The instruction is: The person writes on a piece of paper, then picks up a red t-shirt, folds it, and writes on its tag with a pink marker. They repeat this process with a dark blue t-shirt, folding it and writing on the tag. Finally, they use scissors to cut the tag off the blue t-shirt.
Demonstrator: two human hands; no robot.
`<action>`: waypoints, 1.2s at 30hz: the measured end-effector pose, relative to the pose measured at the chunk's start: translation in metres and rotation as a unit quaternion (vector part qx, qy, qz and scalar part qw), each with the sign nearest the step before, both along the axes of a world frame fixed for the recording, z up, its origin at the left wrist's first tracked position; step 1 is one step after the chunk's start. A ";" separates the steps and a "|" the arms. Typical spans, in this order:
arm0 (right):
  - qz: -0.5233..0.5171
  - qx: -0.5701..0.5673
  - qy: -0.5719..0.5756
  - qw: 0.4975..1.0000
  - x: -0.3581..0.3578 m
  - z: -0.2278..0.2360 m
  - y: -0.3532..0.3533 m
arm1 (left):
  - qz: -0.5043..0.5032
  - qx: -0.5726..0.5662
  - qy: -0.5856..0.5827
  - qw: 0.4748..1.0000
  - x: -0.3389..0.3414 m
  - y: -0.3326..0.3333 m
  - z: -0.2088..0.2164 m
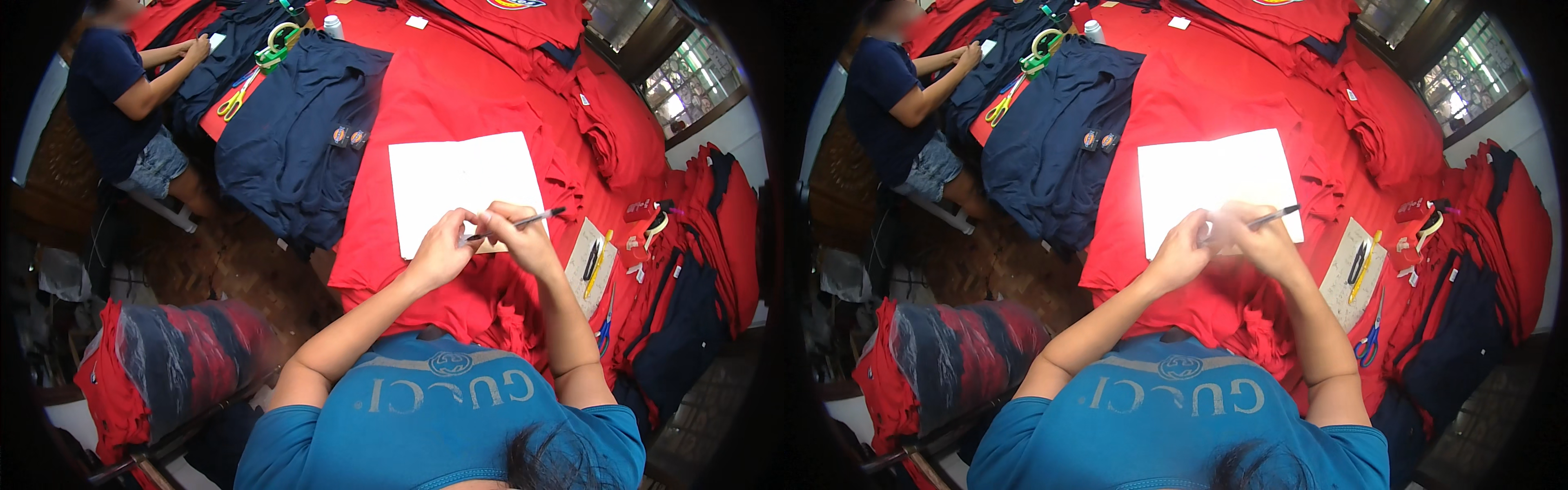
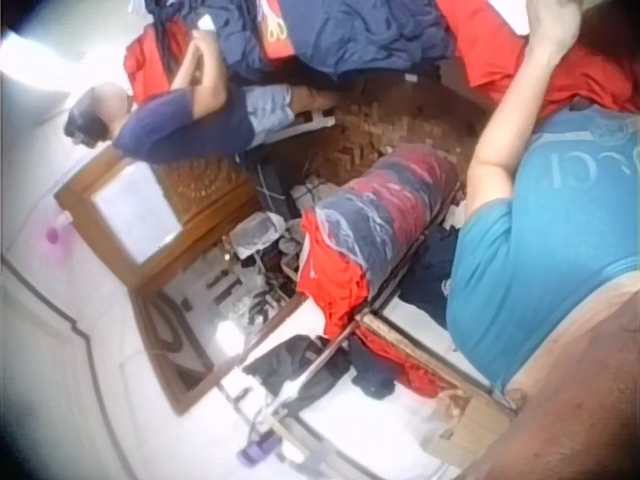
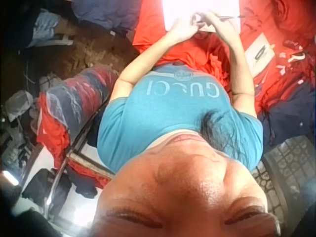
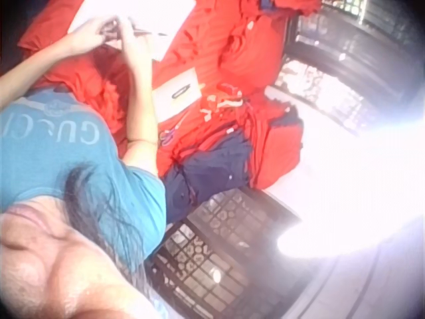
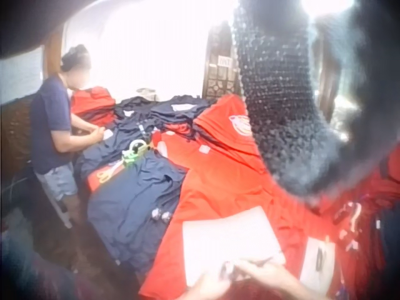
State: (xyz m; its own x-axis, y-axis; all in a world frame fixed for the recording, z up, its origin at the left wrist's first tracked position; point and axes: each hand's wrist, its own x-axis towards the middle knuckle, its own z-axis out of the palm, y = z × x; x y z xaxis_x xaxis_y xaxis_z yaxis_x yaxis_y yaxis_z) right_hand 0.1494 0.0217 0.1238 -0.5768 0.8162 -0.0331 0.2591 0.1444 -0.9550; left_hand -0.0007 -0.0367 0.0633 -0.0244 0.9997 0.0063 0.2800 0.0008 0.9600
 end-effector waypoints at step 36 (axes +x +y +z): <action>-0.040 0.204 -0.040 0.977 -0.021 -0.026 -0.062 | -0.032 0.021 -0.066 0.997 0.004 -0.043 0.002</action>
State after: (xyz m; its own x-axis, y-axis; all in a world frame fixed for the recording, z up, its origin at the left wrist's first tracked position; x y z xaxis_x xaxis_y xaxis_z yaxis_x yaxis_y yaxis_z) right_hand 0.1283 -0.0401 0.0975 -0.5194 0.8131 0.2629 0.3564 0.4857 -0.7981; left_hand 0.0034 -0.0800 0.0650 0.0366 0.9981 0.0501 0.1487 -0.0551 0.9873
